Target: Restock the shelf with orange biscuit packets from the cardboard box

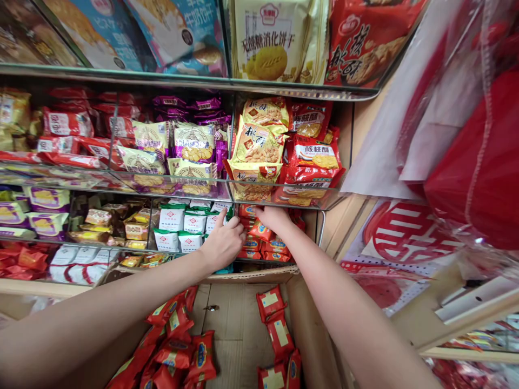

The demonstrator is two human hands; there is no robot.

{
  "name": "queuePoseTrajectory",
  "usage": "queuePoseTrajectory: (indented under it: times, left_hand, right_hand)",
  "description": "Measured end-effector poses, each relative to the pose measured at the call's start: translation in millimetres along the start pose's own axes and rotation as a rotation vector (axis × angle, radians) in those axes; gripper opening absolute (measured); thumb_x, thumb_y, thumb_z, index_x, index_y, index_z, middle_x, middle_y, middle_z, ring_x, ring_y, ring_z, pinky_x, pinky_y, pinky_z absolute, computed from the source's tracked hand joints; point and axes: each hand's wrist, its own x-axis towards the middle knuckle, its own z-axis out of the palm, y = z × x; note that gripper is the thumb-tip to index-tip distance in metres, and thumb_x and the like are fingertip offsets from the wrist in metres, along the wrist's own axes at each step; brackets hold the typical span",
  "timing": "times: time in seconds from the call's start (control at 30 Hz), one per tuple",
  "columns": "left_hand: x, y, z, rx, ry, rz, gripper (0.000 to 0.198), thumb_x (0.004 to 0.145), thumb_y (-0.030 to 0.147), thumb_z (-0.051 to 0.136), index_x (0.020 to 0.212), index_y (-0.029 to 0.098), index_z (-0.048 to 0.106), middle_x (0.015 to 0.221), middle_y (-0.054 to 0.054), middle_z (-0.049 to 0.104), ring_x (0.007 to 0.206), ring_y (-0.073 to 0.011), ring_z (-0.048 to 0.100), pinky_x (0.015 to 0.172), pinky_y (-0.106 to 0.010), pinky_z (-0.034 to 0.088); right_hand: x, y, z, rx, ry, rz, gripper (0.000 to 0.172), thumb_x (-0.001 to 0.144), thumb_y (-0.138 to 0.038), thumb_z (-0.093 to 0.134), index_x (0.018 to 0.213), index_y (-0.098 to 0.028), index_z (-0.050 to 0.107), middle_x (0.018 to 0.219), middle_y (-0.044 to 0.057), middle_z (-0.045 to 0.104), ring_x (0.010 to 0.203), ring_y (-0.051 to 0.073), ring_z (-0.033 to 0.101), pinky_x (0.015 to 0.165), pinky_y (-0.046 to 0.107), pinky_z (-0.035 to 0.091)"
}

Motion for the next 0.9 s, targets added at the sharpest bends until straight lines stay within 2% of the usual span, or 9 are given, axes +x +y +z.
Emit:
queuePoseTrajectory:
  times: [0.13,0.27,0.47,0.63,0.77,0.83,0.9]
  left_hand:
    - [-2,2,1.9,-0.031,0.051,-0.039,0.028,0.084,0.027,0.042,0.093,0.012,0.064,0.103,-0.012,0.059,0.104,-0.0264,0.042,0.102,-0.058,0.016]
    - [-1,2,5.5,-0.038,0.082,-0.082,0.05,0.085,0.041,0.036,0.119,0.006,0.048,0.126,-0.016,0.047,0.12,-0.0291,0.029,0.103,-0.058,0.014]
    - [7,3,4.2,-0.061,0.11,-0.114,0.058,0.084,0.049,0.031,0.122,0.007,0.046,0.126,-0.016,0.048,0.121,-0.0311,0.03,0.102,-0.06,0.009]
    - [20,0,3.2,-0.092,0.118,-0.135,0.057,0.084,0.051,0.031,0.116,0.009,0.052,0.124,-0.016,0.049,0.118,-0.0319,0.033,0.101,-0.059,0.013]
    - [18,-4,-12.0,-0.19,0.141,-0.127,0.043,0.087,0.04,0.033,0.112,0.013,0.054,0.118,-0.014,0.054,0.112,-0.0294,0.04,0.098,-0.057,0.021]
    - [8,-3,-27.7,-0.339,0.175,-0.087,0.038,0.088,0.033,0.033,0.115,0.015,0.051,0.116,-0.012,0.056,0.11,-0.026,0.043,0.097,-0.05,0.028]
    - [-5,5,-43.9,-0.585,0.192,-0.085,0.041,0.088,0.035,0.034,0.123,0.014,0.043,0.115,-0.01,0.056,0.108,-0.0215,0.047,0.093,-0.039,0.036]
  right_hand:
    - [-3,-3,1,-0.003,0.075,-0.042,0.024,0.082,-0.036,0.045,0.09,-0.022,0.063,0.088,0.007,0.066,0.106,0.026,0.05,0.089,0.033,0.034]
    - [-12,1,-4,0.057,0.099,-0.06,0.025,0.081,-0.036,0.046,0.093,-0.021,0.063,0.096,0.006,0.066,0.103,0.024,0.053,0.088,0.033,0.036]
    - [-34,17,-8,0.222,0.147,0.018,0.025,0.08,-0.035,0.047,0.09,-0.017,0.062,0.09,0.007,0.068,0.085,0.02,0.061,0.076,0.028,0.043]
    - [-57,28,-15,0.362,0.195,0.109,0.039,0.079,-0.049,0.042,0.081,-0.015,0.062,0.074,0.005,0.066,0.067,0.017,0.059,0.058,0.026,0.043]
    - [-82,27,-25,0.623,0.257,0.185,0.041,0.072,-0.054,0.049,0.075,-0.016,0.062,0.068,0.004,0.064,0.06,0.016,0.055,0.052,0.024,0.041]
    - [-96,23,-30,0.69,0.304,0.173,0.039,0.072,-0.055,0.051,0.075,-0.017,0.061,0.071,0.004,0.064,0.061,0.016,0.055,0.054,0.024,0.041]
    - [-108,16,-31,0.716,0.335,0.15,0.037,0.073,-0.054,0.05,0.074,-0.019,0.06,0.071,0.003,0.063,0.061,0.015,0.055,0.055,0.024,0.042]
